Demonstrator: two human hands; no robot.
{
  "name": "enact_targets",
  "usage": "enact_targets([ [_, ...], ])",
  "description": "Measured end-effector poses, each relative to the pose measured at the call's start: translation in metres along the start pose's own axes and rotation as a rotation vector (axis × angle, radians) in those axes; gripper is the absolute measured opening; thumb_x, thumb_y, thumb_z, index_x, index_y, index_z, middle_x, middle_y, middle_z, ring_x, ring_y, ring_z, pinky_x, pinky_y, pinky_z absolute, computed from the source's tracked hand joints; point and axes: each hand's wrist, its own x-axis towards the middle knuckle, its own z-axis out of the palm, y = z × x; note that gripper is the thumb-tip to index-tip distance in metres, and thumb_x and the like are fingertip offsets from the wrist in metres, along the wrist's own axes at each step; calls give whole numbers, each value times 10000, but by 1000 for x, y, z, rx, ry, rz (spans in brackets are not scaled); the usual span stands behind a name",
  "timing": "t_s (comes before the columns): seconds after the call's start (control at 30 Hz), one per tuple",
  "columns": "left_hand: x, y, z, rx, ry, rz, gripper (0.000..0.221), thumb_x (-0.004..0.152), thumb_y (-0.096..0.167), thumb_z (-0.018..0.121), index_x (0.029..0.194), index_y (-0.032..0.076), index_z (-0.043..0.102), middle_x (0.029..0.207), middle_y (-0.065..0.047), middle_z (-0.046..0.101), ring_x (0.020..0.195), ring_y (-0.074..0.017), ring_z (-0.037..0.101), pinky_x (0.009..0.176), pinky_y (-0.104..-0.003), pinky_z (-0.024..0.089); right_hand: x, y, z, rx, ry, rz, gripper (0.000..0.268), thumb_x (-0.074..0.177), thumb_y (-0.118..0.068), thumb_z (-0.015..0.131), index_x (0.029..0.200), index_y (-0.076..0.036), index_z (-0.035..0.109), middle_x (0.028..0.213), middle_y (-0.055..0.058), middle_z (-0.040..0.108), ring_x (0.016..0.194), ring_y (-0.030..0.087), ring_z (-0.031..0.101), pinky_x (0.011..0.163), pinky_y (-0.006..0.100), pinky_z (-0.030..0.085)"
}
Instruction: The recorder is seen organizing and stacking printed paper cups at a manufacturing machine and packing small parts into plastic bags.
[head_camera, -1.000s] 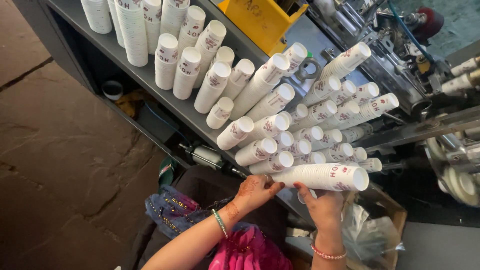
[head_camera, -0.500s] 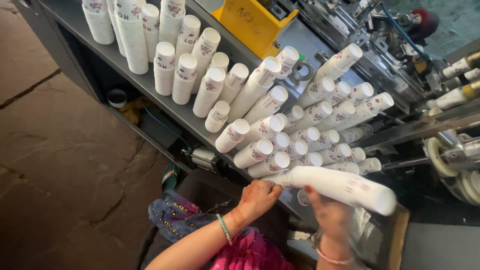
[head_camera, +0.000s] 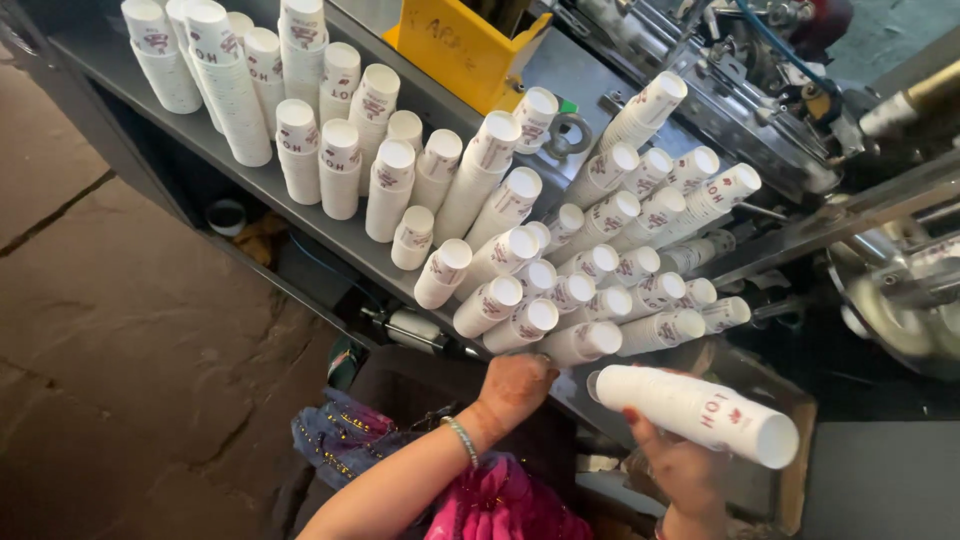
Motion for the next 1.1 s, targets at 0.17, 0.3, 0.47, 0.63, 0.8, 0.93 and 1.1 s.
enact_targets([
  [0.17, -4, -11, 19, 148, -96, 6, 143, 894, 151, 609, 800, 121, 712, 743, -131, 716, 677, -325, 715, 571, -455, 556, -30, 59, 28, -43, -37, 61, 502, 736, -222, 859, 1160, -56, 649, 1092, 77, 744, 1013, 211, 715, 933, 350, 549],
  [0.3, -26, -35, -3, 185, -136, -3, 187, 909, 146, 597, 757, 109, 698, 741, -147, 714, 686, -329, 716, 590, -472, 559, -37, 88, 85, -274, -95, 145, 438, 678, -325, 887, 1000, -59, 757, 984, 96, 784, 928, 250, 734, 880, 409, 550],
  [0.47, -31, -20, -68, 24, 56, -201, 180, 884, 179, 640, 751, 76, 704, 738, -154, 712, 701, -358, 705, 631, -484, 557, -16, 82, 125, -180, -148, 227, 458, 722, -369, 873, 1030, -56, 742, 988, 128, 783, 901, 291, 764, 807, 419, 584],
  [0.63, -21, -8, -94, -67, -14, -309, 130, 836, 187, 648, 810, 100, 741, 760, -150, 715, 745, -363, 709, 656, -486, 555, -3, 76, 130, -371, -182, 209, 437, 738, -424, 890, 998, -91, 781, 959, 132, 800, 888, 339, 749, 813, 457, 561],
  [0.8, -11, 3, -97, -194, -159, -384, 281, 884, 347, 638, 917, 109, 784, 790, -178, 722, 784, -375, 711, 715, -473, 561, -4, 76, 109, -419, -164, 292, 504, 722, -298, 928, 1099, -25, 732, 1002, 191, 762, 931, 357, 714, 767, 438, 560],
  [0.93, -7, 2, -87, -273, -231, -403, 404, 885, 466, 636, 919, 89, 778, 814, -152, 736, 794, -348, 723, 734, -453, 567, 4, 62, 83, 49, -125, 516, 371, 821, -167, 829, 1130, 2, 716, 1018, 113, 820, 912, 178, 770, 819, 328, 598],
  [1.1, 0, 8, -81, -443, -270, -476, 484, 857, 535, 649, 870, 70, 782, 753, -112, 748, 771, -291, 742, 756, -397, 571, 20, 34, 77, 204, -72, 148, 492, 826, -63, 822, 1268, 36, 630, 1123, 81, 740, 1039, 137, 694, 906, 307, 571],
])
